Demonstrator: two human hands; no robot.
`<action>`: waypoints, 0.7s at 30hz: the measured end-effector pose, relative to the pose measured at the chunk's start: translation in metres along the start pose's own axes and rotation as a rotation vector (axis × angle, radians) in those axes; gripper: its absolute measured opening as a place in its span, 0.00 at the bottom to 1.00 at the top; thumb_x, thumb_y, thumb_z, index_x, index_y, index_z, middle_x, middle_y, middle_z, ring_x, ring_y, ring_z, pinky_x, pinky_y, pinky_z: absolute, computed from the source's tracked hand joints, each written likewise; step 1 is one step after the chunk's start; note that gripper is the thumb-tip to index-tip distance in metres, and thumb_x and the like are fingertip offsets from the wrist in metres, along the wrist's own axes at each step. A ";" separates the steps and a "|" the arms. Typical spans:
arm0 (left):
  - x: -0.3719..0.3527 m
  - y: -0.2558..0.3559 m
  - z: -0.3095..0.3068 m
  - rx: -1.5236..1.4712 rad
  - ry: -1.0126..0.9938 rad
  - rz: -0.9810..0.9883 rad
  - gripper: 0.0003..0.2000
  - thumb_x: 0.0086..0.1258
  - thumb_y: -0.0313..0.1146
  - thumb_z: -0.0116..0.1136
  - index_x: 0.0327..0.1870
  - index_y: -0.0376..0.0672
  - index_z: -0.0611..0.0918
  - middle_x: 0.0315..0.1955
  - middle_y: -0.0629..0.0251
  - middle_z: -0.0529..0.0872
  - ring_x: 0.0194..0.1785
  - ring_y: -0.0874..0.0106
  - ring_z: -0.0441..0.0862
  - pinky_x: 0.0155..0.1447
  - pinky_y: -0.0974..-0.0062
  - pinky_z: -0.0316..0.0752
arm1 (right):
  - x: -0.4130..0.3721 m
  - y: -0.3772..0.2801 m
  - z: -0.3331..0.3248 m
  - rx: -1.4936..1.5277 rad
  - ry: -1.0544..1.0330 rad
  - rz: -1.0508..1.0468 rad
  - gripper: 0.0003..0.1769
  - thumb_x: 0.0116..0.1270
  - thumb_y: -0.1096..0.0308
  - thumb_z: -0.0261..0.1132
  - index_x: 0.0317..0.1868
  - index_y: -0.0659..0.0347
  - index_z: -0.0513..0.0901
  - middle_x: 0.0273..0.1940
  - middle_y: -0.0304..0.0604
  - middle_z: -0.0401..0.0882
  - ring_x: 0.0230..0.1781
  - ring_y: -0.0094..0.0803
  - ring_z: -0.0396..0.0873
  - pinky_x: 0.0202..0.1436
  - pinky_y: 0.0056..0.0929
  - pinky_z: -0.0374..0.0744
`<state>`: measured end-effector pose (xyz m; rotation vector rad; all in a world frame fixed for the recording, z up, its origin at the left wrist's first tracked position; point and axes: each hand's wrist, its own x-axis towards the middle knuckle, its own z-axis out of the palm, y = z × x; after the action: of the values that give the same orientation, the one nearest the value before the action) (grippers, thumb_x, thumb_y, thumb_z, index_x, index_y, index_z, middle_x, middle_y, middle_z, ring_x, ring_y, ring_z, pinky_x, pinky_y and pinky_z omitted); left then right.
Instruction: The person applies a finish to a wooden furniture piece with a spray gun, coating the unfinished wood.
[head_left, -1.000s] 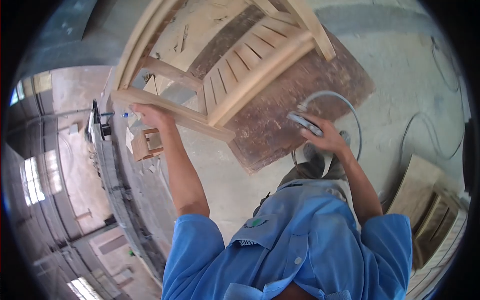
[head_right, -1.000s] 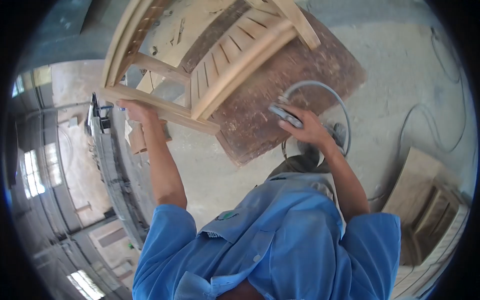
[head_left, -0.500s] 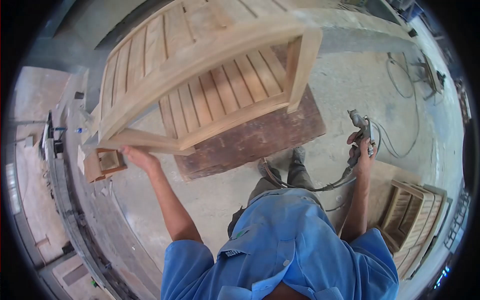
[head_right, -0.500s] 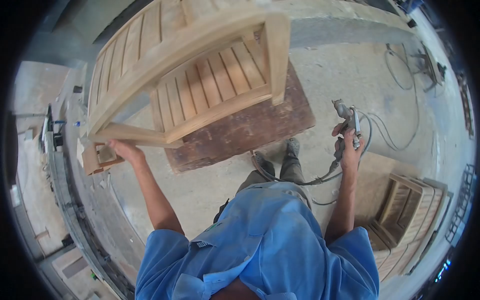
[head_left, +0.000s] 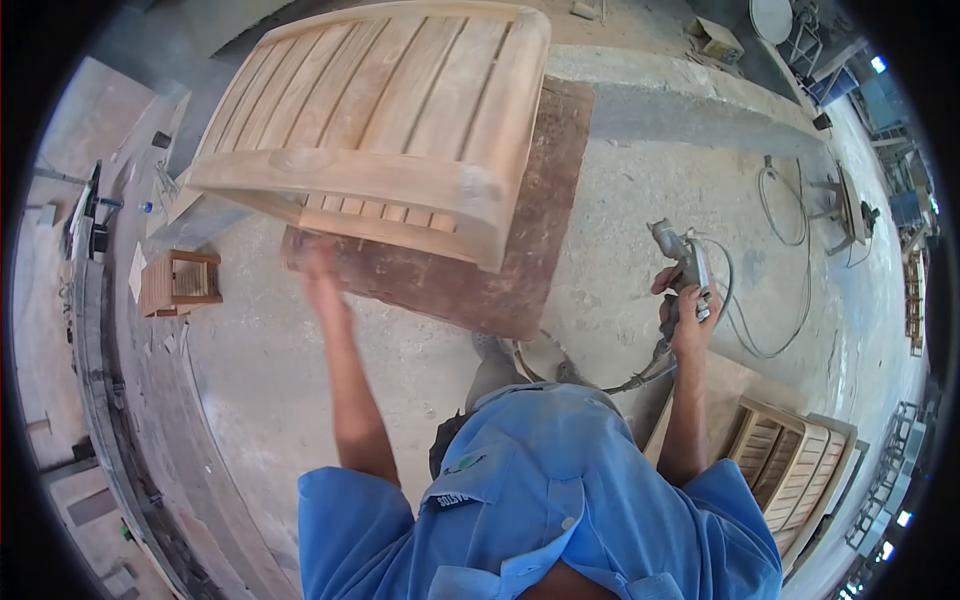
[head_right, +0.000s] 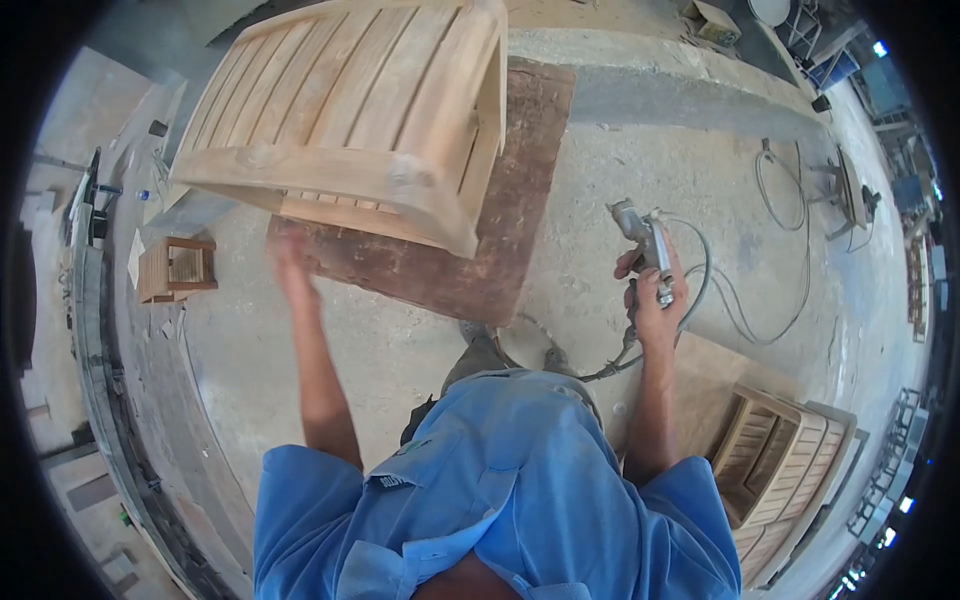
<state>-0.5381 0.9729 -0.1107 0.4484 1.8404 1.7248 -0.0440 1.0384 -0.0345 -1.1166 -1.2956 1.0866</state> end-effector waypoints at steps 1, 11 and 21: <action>-0.041 -0.002 0.024 -0.046 -0.082 0.024 0.27 0.79 0.48 0.50 0.71 0.40 0.68 0.69 0.56 0.71 0.72 0.61 0.69 0.76 0.56 0.59 | 0.000 0.000 -0.001 0.022 -0.042 -0.029 0.41 0.71 0.41 0.61 0.72 0.63 0.68 0.38 0.44 0.81 0.32 0.23 0.77 0.21 0.16 0.69; -0.102 -0.010 0.059 -0.040 -0.212 0.144 0.35 0.80 0.56 0.39 0.78 0.42 0.55 0.77 0.57 0.56 0.80 0.60 0.54 0.78 0.55 0.49 | -0.043 -0.027 -0.032 0.119 -0.426 -0.125 0.38 0.70 0.43 0.64 0.69 0.64 0.73 0.37 0.43 0.83 0.34 0.24 0.80 0.41 0.25 0.79; -0.086 0.003 0.048 -0.043 -0.213 0.105 0.36 0.80 0.56 0.35 0.79 0.37 0.51 0.80 0.56 0.49 0.81 0.62 0.48 0.80 0.63 0.46 | -0.034 -0.063 -0.064 0.067 -0.410 -0.308 0.31 0.69 0.53 0.67 0.67 0.63 0.76 0.42 0.46 0.85 0.39 0.26 0.84 0.45 0.28 0.80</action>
<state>-0.4421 0.9598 -0.0927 0.6939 1.6520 1.7089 0.0184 0.9953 0.0248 -0.6320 -1.6732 1.1488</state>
